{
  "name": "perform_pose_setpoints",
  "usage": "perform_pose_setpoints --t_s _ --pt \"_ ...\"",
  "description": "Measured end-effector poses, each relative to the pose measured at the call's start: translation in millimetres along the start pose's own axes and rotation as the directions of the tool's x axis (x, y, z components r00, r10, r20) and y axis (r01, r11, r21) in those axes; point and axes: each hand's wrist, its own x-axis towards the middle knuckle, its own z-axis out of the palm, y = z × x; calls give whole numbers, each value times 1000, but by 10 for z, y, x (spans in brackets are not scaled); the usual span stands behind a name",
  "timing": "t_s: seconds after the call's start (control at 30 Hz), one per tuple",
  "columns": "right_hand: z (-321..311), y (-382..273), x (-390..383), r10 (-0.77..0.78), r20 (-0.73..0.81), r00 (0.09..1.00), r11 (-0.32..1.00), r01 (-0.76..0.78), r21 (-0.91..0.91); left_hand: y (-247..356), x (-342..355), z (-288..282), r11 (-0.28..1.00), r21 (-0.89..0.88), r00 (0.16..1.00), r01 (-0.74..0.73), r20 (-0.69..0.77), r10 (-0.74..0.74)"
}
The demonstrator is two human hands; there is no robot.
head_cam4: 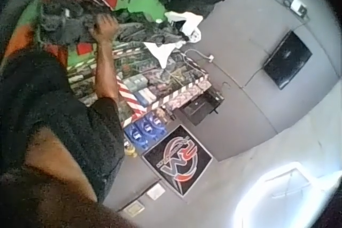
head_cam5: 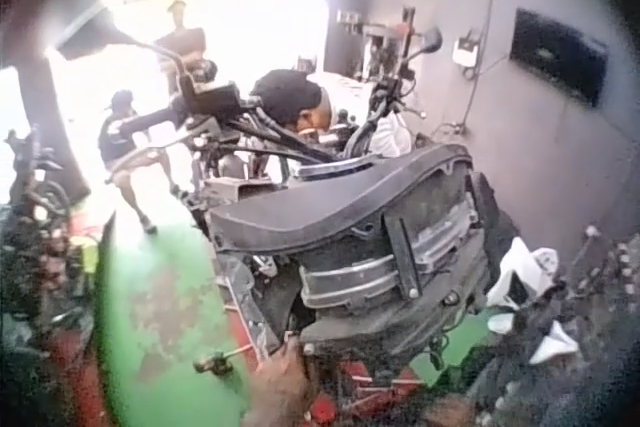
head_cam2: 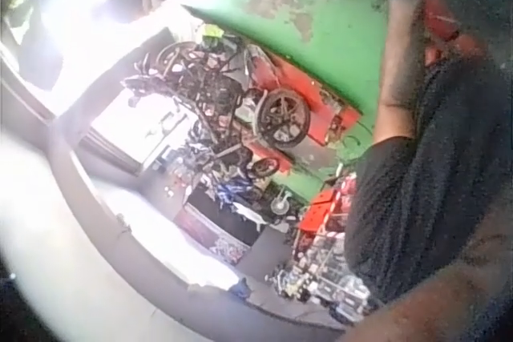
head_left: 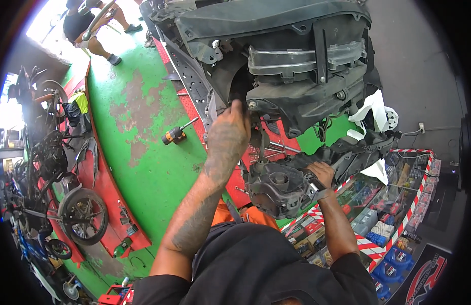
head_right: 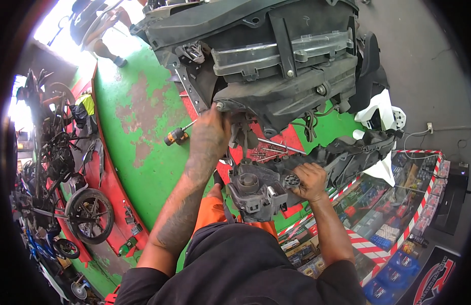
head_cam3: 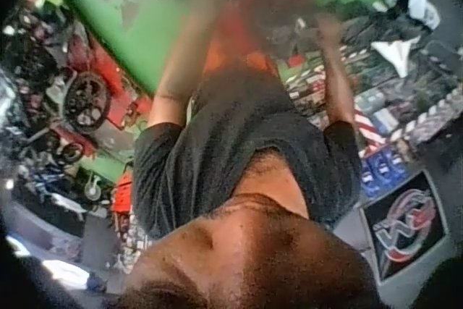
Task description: Disassembling and inspecting the front fairing and headlight assembly of a motorcycle in a service bay.
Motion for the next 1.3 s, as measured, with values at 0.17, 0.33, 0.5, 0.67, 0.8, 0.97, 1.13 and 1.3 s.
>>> perform_pose_setpoints --t_s 0.17,0.33,0.5,0.67,0.8,0.97,1.13,1.3 --pt "29 51 23 -23 -5 1000 1000 24 20 10 -211 102 1000 9 1000 -23 -9 23" --pt "53 106 -75 21 11 1000 998 -22 59 95 -67 -27 997 65 998 -45 -47 48" --pt "61 85 -45 16 1 1000 996 -16 89 11 187 68 945 326 999 -27 50 12" --pt "77 89 -71 50 57 997 994 -55 91 17 216 271 983 175 998 -49 -15 53" --pt "144 120 -123 37 -81 996 990 -26 135 84 81 289 972 -70 951 -226 -232 205" --pt "165 94 -109 37 -21 999 998 -36 45 74 -55 265 709 -627 938 322 112 -328" --pt "216 155 -141 -50 -100 994 999 51 6 7 -101 291 -67 -835 793 547 542 -277" --pt "180 215 -180 -5 -84 996 995 13 94 116 -107 336 -281 -775 746 567 627 -223"
